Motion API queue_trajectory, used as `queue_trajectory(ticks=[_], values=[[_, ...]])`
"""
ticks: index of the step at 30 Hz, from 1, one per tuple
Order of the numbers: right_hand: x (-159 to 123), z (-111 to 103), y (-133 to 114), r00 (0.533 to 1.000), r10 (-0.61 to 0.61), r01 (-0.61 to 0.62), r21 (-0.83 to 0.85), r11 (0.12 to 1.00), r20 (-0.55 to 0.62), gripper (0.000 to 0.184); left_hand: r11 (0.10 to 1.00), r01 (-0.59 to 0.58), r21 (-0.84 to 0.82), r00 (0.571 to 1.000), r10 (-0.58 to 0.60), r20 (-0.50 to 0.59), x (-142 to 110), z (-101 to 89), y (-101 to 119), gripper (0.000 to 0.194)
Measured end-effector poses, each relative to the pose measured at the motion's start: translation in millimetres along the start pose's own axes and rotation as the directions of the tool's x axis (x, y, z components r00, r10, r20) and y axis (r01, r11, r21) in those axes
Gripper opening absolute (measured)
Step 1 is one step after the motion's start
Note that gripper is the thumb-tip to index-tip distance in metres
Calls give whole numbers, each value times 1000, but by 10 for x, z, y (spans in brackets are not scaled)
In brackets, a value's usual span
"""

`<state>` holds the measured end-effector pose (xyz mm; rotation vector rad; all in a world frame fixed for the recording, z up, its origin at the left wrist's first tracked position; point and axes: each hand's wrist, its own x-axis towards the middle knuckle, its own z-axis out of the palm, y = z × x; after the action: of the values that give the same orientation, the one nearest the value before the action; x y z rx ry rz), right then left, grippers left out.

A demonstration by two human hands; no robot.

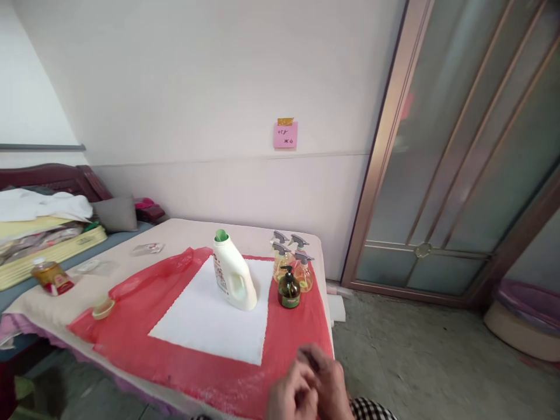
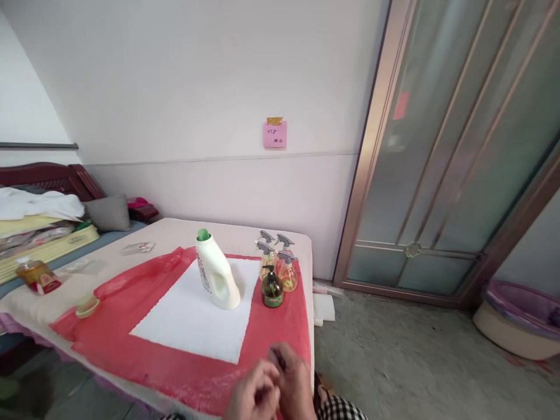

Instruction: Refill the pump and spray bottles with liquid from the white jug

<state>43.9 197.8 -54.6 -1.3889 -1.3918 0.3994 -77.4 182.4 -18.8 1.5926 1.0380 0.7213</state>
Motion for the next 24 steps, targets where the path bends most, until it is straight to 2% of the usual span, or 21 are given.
queue_trajectory(ticks=[1,3,6,8,11,15,17,20,22,24], values=[[229,32,-65,1000,13,-12,24,1000,-25,29,998,-55,27,994,57,-97,206,-124,12,14],[642,111,-148,998,28,-24,69,997,-58,25,989,-141,37,938,146,-316,604,-348,47,16],[1038,235,-92,994,45,-34,116,993,-96,24,978,-207,14,872,191,-451,1056,-571,28,16],[1126,313,47,993,68,-54,139,989,-98,24,980,-195,34,875,190,-445,1210,-628,-63,13],[1088,434,255,990,130,-118,184,976,-54,29,990,-123,69,922,140,-362,1260,-624,-227,21],[1002,598,295,983,170,-182,251,951,70,43,994,-83,68,961,98,-259,1259,-595,-322,30],[995,653,249,982,159,-181,265,947,103,48,996,-65,68,959,82,-271,1285,-588,-333,35],[1003,667,202,985,150,-167,260,951,84,49,995,-71,63,946,88,-312,1329,-574,-332,38],[1008,632,199,988,151,-157,253,955,41,40,992,-112,50,935,122,-333,1346,-574,-318,31],[1013,573,213,991,127,-116,242,963,-32,22,988,-151,25,911,149,-384,1354,-591,-303,19]])
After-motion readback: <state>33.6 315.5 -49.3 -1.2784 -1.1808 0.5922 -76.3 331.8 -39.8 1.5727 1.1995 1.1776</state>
